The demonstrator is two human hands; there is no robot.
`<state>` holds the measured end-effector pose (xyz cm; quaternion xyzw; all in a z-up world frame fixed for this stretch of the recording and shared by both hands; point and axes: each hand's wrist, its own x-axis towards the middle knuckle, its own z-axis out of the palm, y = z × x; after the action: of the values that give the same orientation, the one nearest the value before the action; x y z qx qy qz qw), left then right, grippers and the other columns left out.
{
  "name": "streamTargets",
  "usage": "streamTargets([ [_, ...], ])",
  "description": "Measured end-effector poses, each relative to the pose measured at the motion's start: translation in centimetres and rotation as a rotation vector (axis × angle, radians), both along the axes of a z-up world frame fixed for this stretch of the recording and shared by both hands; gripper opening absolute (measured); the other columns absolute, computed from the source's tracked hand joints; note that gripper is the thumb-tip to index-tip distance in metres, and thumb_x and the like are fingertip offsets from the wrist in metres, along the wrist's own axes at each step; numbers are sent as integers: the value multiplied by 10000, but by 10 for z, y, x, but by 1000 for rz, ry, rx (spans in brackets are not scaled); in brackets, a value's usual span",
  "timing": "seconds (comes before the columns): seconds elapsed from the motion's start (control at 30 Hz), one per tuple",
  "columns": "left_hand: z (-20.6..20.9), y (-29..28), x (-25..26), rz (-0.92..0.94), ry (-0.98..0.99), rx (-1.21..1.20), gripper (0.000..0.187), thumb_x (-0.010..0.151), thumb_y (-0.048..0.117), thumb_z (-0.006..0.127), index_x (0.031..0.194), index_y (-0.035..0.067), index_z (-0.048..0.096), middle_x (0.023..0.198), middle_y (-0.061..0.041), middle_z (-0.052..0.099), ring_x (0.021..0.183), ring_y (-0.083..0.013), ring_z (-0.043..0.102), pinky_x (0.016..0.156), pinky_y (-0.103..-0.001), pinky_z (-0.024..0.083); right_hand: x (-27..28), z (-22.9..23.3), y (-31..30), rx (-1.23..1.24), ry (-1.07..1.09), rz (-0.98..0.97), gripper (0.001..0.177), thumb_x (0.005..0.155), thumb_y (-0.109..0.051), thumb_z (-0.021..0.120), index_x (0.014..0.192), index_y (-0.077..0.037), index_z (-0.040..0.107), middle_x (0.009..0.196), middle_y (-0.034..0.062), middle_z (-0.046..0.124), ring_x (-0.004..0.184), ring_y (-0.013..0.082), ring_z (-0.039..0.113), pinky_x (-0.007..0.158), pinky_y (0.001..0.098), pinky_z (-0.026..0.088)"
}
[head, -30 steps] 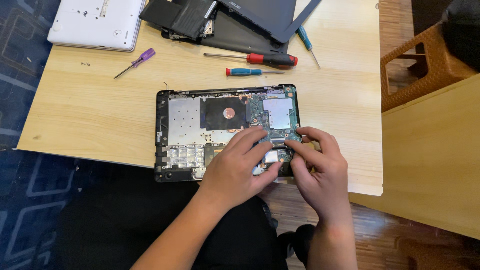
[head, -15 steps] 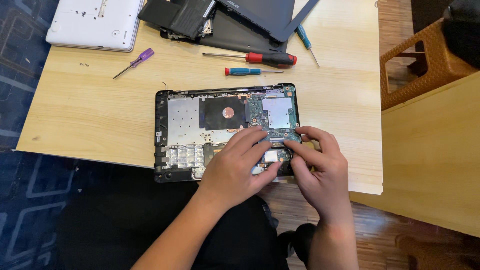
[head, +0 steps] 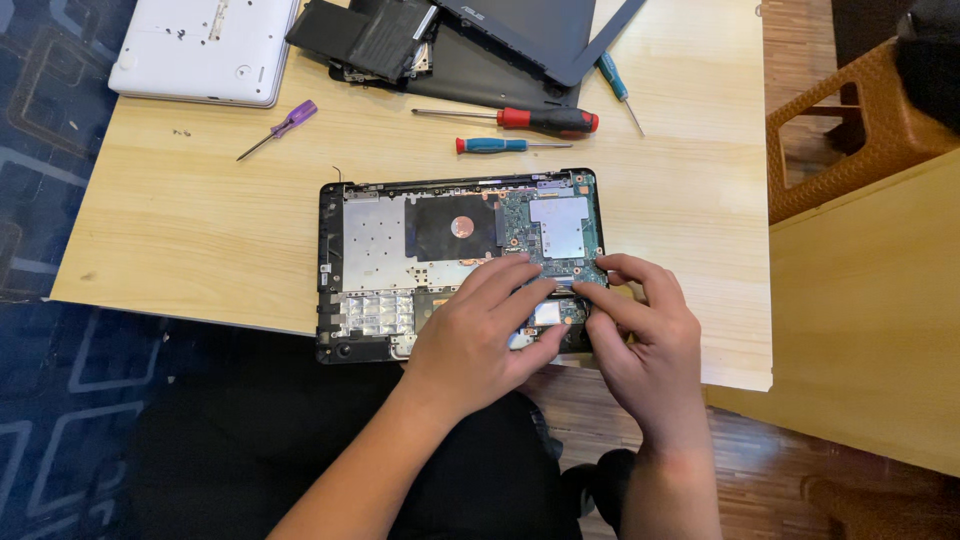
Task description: The person places a motherboard into a tablet chassis, aligns it, and secures it with screws using a screwdriver. The person also handles the tablet casing and various internal components during the process.
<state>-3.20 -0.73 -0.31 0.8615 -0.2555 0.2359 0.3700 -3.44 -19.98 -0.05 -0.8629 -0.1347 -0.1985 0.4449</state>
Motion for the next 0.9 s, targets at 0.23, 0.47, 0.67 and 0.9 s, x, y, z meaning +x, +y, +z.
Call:
streamTargets([
  [0.23,1,-1,1,5,-82,55,279,881,229,826,1103,66,783,1133,-154,740,1184,-360,714,990,-437,599,0,0,2,10,-13,-20,312,845,78,648,1025,-85,843,1139,166,739,998,343,705,745,385,606],
  [0.47,11,-2,0,-10,-36,151,189,951,203,753,1067,55,733,1187,-133,713,1181,-338,667,866,-420,602,-1,-4,-2,-54,20,17,347,857,48,609,1085,-107,819,1237,118,702,1076,261,658,963,370,528],
  [0.67,9,-4,-1,9,15,159,212,936,216,741,1105,89,724,1206,-94,713,1204,-308,653,833,-419,610,0,-6,-2,-66,21,22,357,843,39,600,1090,-107,813,1239,114,703,1095,270,656,976,384,526],
  [0.9,8,-4,0,10,-86,240,267,951,196,735,1169,42,735,1198,-127,711,1185,-319,644,885,-408,590,0,-6,-1,-70,11,18,361,845,36,595,1089,-113,815,1225,110,707,1069,267,656,946,379,534],
])
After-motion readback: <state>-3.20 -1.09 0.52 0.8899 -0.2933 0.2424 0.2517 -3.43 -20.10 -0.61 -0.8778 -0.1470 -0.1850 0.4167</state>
